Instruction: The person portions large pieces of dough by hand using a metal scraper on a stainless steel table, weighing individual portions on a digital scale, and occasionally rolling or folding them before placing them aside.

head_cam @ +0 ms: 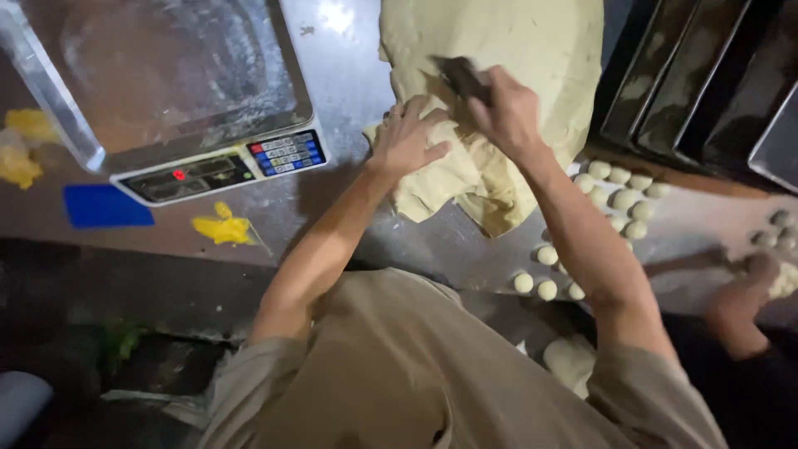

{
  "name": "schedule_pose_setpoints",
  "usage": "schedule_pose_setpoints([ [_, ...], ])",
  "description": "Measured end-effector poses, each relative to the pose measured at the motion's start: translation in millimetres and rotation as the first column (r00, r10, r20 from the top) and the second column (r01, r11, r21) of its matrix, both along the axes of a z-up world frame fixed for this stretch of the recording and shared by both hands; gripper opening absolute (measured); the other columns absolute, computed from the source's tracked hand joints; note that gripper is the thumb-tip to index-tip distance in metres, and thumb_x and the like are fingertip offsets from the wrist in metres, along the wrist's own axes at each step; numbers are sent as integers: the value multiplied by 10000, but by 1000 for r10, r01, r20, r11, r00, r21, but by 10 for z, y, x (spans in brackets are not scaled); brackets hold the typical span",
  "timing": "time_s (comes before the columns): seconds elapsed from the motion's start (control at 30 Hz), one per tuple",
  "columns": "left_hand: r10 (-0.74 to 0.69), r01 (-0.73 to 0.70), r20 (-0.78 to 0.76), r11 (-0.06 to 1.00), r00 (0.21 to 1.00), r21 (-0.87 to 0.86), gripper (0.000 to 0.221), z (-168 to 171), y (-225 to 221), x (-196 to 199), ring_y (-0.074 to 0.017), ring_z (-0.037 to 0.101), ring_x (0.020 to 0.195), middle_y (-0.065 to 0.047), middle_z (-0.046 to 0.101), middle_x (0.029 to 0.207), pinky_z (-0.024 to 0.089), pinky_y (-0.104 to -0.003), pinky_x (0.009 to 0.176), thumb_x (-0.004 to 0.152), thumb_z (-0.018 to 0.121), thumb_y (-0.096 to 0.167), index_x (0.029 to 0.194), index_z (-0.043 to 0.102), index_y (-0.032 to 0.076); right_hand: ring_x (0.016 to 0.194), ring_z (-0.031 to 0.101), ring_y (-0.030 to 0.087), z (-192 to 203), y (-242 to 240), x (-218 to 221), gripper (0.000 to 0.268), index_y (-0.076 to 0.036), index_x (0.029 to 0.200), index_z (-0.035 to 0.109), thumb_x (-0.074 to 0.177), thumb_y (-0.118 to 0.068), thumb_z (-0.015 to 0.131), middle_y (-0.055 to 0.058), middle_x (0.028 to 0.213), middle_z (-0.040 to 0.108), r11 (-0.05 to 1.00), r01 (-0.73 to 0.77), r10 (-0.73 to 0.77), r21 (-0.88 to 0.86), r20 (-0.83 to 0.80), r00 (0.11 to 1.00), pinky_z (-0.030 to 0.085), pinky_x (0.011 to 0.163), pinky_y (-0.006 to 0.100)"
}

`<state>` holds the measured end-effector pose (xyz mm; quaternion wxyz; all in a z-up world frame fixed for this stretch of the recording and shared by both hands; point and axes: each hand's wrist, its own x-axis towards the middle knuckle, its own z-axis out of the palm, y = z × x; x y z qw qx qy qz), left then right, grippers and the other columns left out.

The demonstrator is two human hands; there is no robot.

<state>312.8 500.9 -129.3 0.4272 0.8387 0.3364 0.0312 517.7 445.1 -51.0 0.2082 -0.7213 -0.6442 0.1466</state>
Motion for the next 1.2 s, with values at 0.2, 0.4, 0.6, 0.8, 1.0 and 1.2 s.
schedule_pose_setpoints([
  [0.2, -166, 161, -33, 978, 986, -131, 597, -369, -138, -55, -378, 657, 1143, -189, 625, 1284, 494, -521, 1035, 899, 671, 576, 1267, 683, 106, 829, 675, 350, -454, 207, -314, 312, -37, 1135, 584, 924, -199, 746, 144, 1008, 668, 941, -309, 319, -138, 53, 946, 551, 694, 431],
  [0.4, -185, 171, -42, 958, 982, -229, 640, -84, -533, -220, -433, 672, 989, -244, 652, 1189, 519, -556, 889, 869, 640, 599, 1317, 677, 144, 876, 685, 321, -634, 401, -410, 289, -58, 1214, 615, 1012, -234, 723, 115, 1028, 679, 879, -447, 450, -164, -20, 893, 550, 714, 415],
  [0.6, -206, 198, 21, 898, 978, -393, 856, 266, -1190, -704, -435, 655, 1101, -260, 601, 1323, 529, -500, 950, 844, 667, 721, 1466, 540, 148, 927, 690, 324, -1041, 285, -670, 268, -119, 1153, 636, 1023, -340, 713, 96, 1039, 693, 777, -581, 528, -244, -252, 811, 565, 809, 446],
  [0.8, -64, 72, 35, 834, 997, -548, 854, 895, -1605, -1247, -422, 621, 1113, -275, 412, 1552, 479, -527, 936, 929, 622, 516, 1619, 320, 114, 789, 680, 359, -1168, -337, -1559, 380, -82, 1063, 686, 891, -413, 763, 120, 938, 705, 695, -714, 672, -87, -277, 687, 542, 661, 457],
  [1.0, -26, -11, -175, 978, 984, -206, 378, 898, -1374, -900, -305, 694, 1157, -59, 684, 1415, 559, -434, 977, 1030, 603, 492, 1273, 672, 211, 806, 666, 210, -738, -737, -806, 333, -29, 1034, 709, 952, -336, 810, 105, 895, 702, 875, 483, -344, -7, -711, 613, 558, 746, 346],
  [1.2, -107, 133, -220, 985, 970, 106, 903, 360, -917, 193, -397, 450, 1314, -170, 490, 1458, 381, -612, 979, 693, 844, 558, 1382, 506, 81, 1033, 675, 268, -185, -1518, 105, 377, 31, 1206, 681, 1040, -288, 795, 165, 1122, 708, 511, 845, -648, 157, -575, 499, 543, 949, 382],
])
